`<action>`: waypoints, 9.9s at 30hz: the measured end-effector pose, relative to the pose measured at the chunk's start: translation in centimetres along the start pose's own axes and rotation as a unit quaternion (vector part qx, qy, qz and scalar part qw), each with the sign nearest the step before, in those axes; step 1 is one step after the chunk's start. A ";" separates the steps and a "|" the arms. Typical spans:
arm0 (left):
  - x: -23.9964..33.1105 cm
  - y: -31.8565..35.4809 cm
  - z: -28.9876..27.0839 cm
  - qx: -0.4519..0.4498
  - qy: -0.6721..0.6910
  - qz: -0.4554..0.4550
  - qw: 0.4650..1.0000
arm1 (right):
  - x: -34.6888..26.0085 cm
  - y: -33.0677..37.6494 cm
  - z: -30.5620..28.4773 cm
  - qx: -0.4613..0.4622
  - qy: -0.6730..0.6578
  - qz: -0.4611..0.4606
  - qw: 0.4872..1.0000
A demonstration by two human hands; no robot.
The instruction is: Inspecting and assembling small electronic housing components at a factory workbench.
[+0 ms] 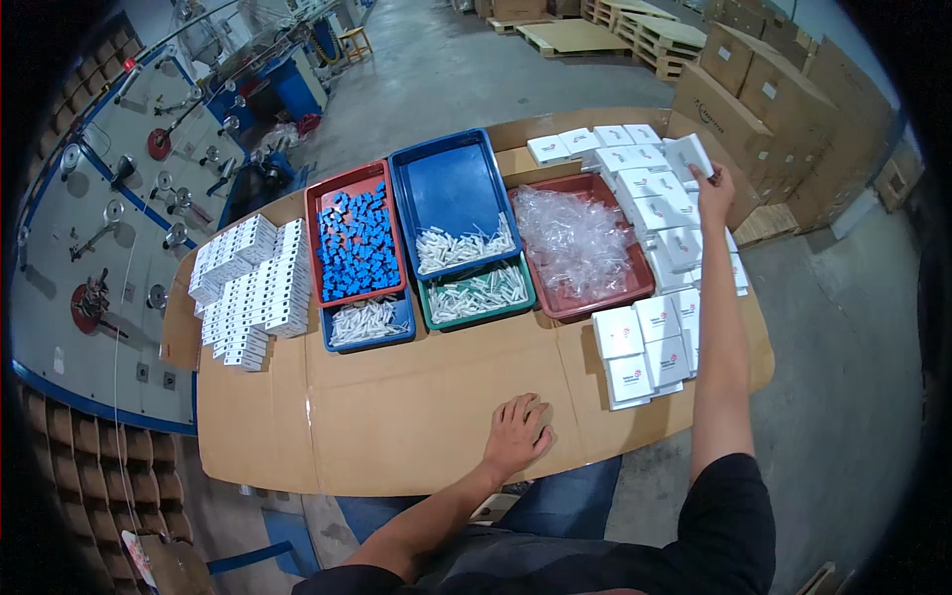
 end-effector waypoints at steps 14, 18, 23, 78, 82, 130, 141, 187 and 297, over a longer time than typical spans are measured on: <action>-0.1 1.4 -1.7 0.094 0.102 0.039 0.989 | -24.7 28.3 -15.4 0.050 -0.118 -0.146 0.981; -2.3 0.9 -1.1 0.105 0.429 -0.103 0.891 | -25.3 35.4 -18.1 0.047 -0.132 -0.102 0.985; 3.9 -1.9 -6.3 0.008 0.587 -0.149 0.796 | -24.3 40.7 -16.9 -0.048 -0.229 0.152 0.960; 3.6 7.6 -17.1 0.110 0.661 -0.040 0.741 | -37.5 51.5 -4.5 -0.394 -0.270 -0.012 0.879; 2.4 7.9 -15.0 0.069 0.682 -0.068 0.725 | -36.4 52.4 -4.0 -0.430 -0.274 0.072 0.857; 1.0 12.5 -11.0 -0.003 0.862 -0.341 0.375 | -36.8 55.2 -4.7 -0.524 -0.105 -0.191 0.824; -1.2 12.9 -9.8 0.011 0.768 -0.309 0.561 | -34.9 55.4 -4.7 -0.443 -0.109 -0.116 0.882; 1.6 13.6 -11.0 0.030 0.778 -0.330 0.534 | -36.3 57.5 -4.0 -0.442 -0.150 -0.148 0.872; -0.1 16.3 -10.7 0.098 0.734 -0.367 0.563 | -36.6 59.5 -2.7 -0.418 -0.150 -0.140 0.885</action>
Point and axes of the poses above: each hand's wrist, its own y-axis away from the middle knuckle, its own z-axis out of the palm, x = y × z, the point moved 9 cm from there along -y, towards the middle knuckle, and after that the axes turned 6 degrees about y, right-handed, at the moved point
